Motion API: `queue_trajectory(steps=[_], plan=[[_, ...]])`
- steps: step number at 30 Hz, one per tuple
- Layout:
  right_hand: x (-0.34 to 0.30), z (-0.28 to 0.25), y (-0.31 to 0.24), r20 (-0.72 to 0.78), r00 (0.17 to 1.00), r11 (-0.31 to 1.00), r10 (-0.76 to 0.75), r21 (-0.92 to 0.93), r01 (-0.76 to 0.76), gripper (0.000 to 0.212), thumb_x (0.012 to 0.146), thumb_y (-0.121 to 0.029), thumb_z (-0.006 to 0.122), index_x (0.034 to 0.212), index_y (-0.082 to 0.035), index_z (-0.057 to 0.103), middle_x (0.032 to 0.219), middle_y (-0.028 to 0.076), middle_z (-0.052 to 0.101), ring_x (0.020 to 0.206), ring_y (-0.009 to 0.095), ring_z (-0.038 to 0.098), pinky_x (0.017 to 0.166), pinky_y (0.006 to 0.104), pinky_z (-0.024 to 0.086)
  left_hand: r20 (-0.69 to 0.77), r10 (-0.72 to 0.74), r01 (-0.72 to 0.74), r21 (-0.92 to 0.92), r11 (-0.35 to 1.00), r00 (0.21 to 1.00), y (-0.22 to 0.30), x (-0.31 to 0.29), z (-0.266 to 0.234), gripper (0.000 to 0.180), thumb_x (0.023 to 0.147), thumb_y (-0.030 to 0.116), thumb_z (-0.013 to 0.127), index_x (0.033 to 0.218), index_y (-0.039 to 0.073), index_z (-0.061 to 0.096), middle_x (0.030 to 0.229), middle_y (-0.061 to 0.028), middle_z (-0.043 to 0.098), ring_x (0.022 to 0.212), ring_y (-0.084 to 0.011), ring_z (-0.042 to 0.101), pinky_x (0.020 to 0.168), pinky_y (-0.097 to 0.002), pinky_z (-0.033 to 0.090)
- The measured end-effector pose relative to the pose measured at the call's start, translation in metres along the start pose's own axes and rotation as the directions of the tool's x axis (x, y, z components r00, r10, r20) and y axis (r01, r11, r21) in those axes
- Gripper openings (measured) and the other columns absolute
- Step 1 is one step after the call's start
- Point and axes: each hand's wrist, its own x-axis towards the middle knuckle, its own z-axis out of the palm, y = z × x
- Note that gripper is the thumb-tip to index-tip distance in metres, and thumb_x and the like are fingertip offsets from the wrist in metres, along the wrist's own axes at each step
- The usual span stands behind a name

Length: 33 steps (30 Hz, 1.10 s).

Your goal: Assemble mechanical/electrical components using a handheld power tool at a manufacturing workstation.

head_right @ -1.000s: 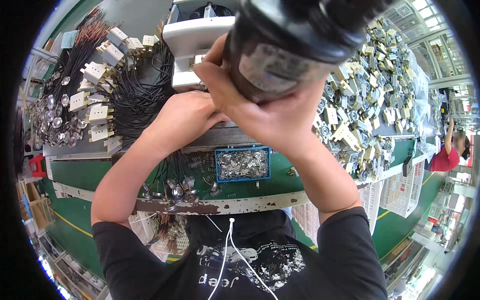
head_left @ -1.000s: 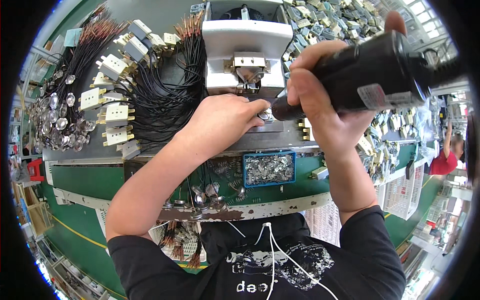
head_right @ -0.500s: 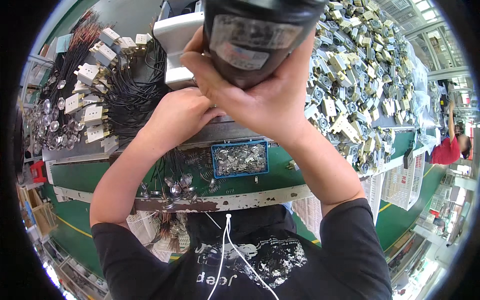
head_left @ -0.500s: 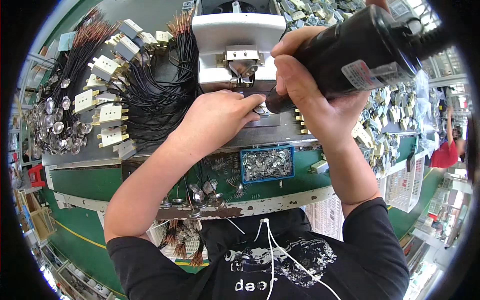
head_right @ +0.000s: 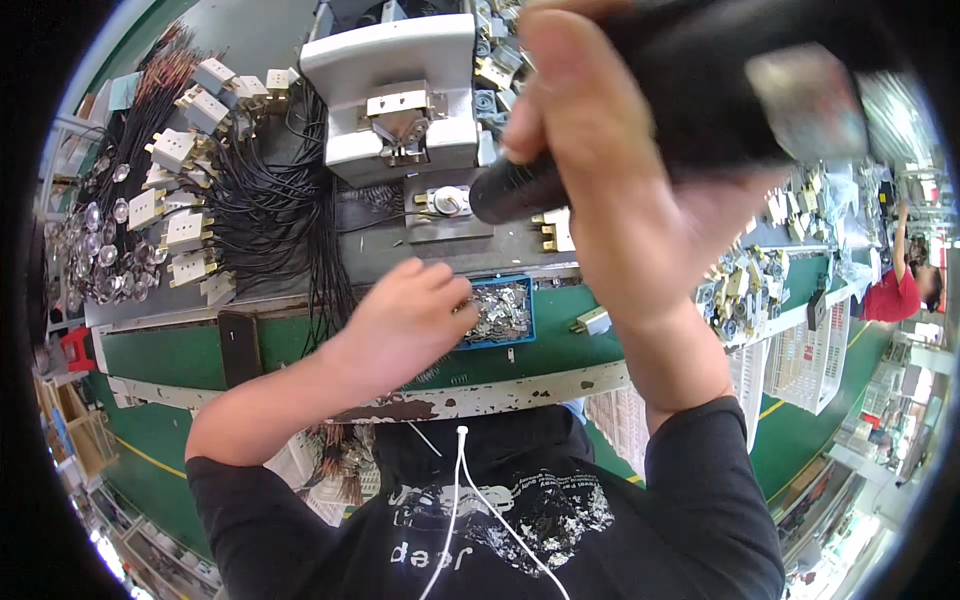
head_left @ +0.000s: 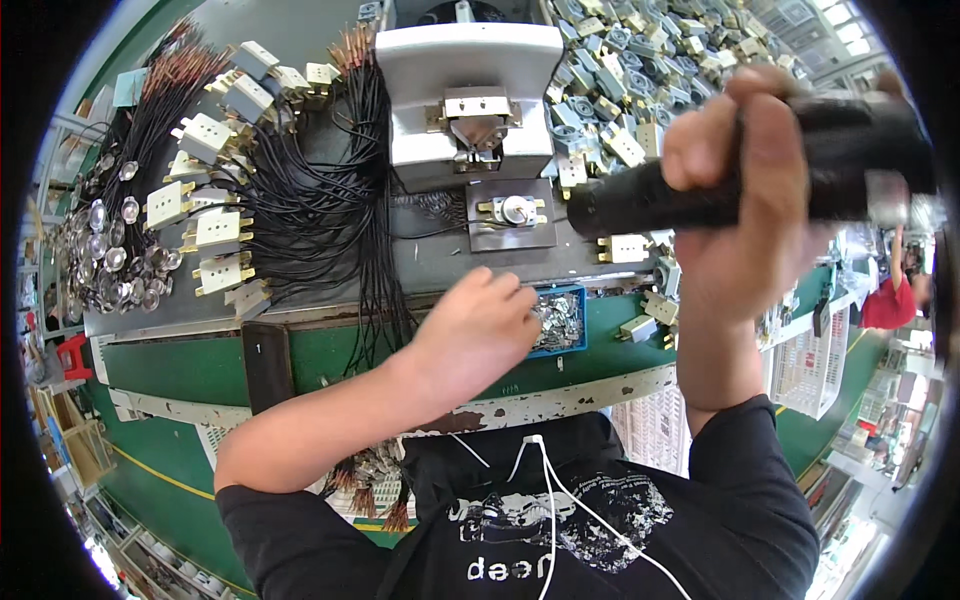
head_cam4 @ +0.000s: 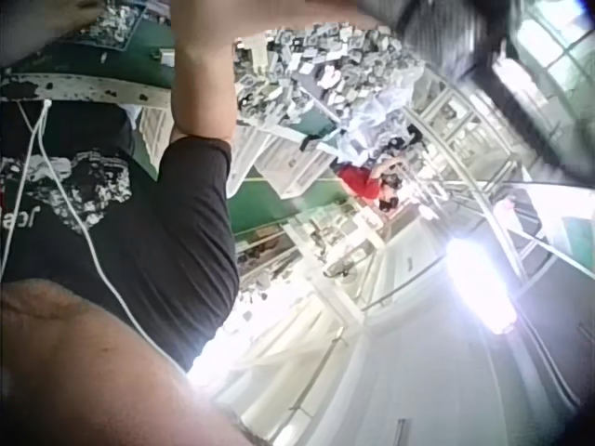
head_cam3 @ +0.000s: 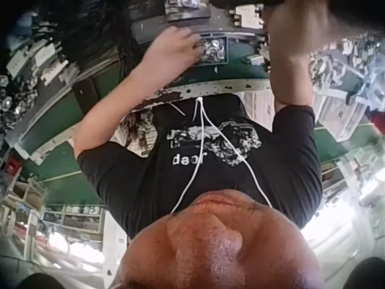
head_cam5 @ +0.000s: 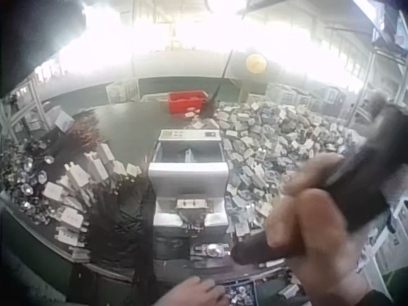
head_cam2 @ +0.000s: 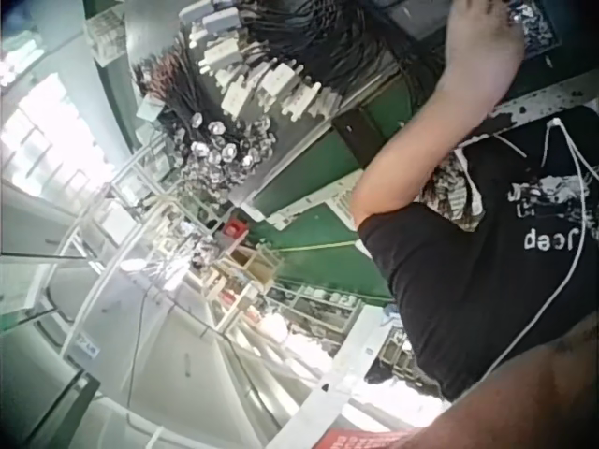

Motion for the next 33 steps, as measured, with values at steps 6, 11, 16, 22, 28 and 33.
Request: queue_trajectory(steps=[6,11,16,22,28,33], plan=[[0.032,0.006,-0.025,-0.013,0.992,0.984,-0.125,0.130,0.126,0.038,0.105,-0.030,0.057,0.117,0.005,0.063,0.080,0.006,0.059,0.073,0.011,0.051,0.068,0.0266,0.045,-0.123,0.026,-0.022,0.036,0.999,0.992,0.004,-0.002,0.012,0.006,0.074,0.018,0.067,0.077,0.013,0.067,0.080,-0.0007,0.057,0.087,-0.0176,0.058,0.077,-0.0324,0.044],[0.028,0.045,0.024,-0.216,0.975,0.997,-0.056,-0.058,0.044,0.044,0.090,-0.016,0.080,0.125,-0.001,0.058,0.092,0.010,0.070,0.065,0.016,0.068,0.060,0.0276,0.056,-0.066,0.036,-0.033,0.059,0.998,0.997,0.003,-0.002,0.011,0.009,0.075,0.017,0.067,0.082,0.012,0.066,0.083,-0.0007,0.059,0.087,-0.0177,0.060,0.076,-0.0321,0.045],[0.039,0.049,0.043,-0.126,0.975,0.977,-0.181,0.090,0.193,0.018,0.094,-0.003,0.074,0.107,0.003,0.063,0.070,0.010,0.066,0.057,0.018,0.065,0.055,0.0304,0.054,-0.051,0.055,-0.055,0.002,0.998,0.997,0.000,-0.005,0.009,0.013,0.076,0.016,0.067,0.087,0.011,0.066,0.086,-0.0005,0.061,0.088,-0.0176,0.062,0.077,-0.0329,0.046],[0.039,0.071,0.037,-0.129,0.977,0.982,-0.170,0.058,0.179,0.021,0.093,0.004,0.072,0.109,0.002,0.059,0.083,0.012,0.070,0.061,0.016,0.067,0.058,0.0295,0.056,-0.070,0.082,-0.088,-0.100,0.991,0.994,-0.005,-0.005,0.008,0.013,0.078,0.015,0.065,0.091,0.013,0.066,0.083,-0.0001,0.062,0.085,-0.0178,0.064,0.076,-0.0333,0.047],[0.042,0.075,0.041,-0.046,0.983,0.983,-0.177,0.050,0.179,0.017,0.093,0.005,0.072,0.107,0.005,0.063,0.086,0.011,0.070,0.063,0.015,0.066,0.059,0.0286,0.055,-0.034,0.039,-0.046,-0.227,0.973,0.999,-0.006,-0.004,0.005,0.013,0.083,0.015,0.064,0.094,0.010,0.066,0.087,-0.0035,0.066,0.088,-0.0218,0.067,0.077,-0.0360,0.049],[0.057,0.053,0.021,0.390,0.863,0.942,0.321,-0.038,-0.334,0.038,0.091,-0.003,0.072,0.123,-0.001,0.053,0.090,0.010,0.069,0.071,0.015,0.070,0.063,0.0273,0.057,0.095,-0.051,0.079,-0.323,0.943,0.994,-0.004,0.003,0.003,0.016,0.084,0.014,0.064,0.097,0.005,0.066,0.087,-0.0084,0.068,0.089,-0.0295,0.068,0.081,-0.0426,0.052]])
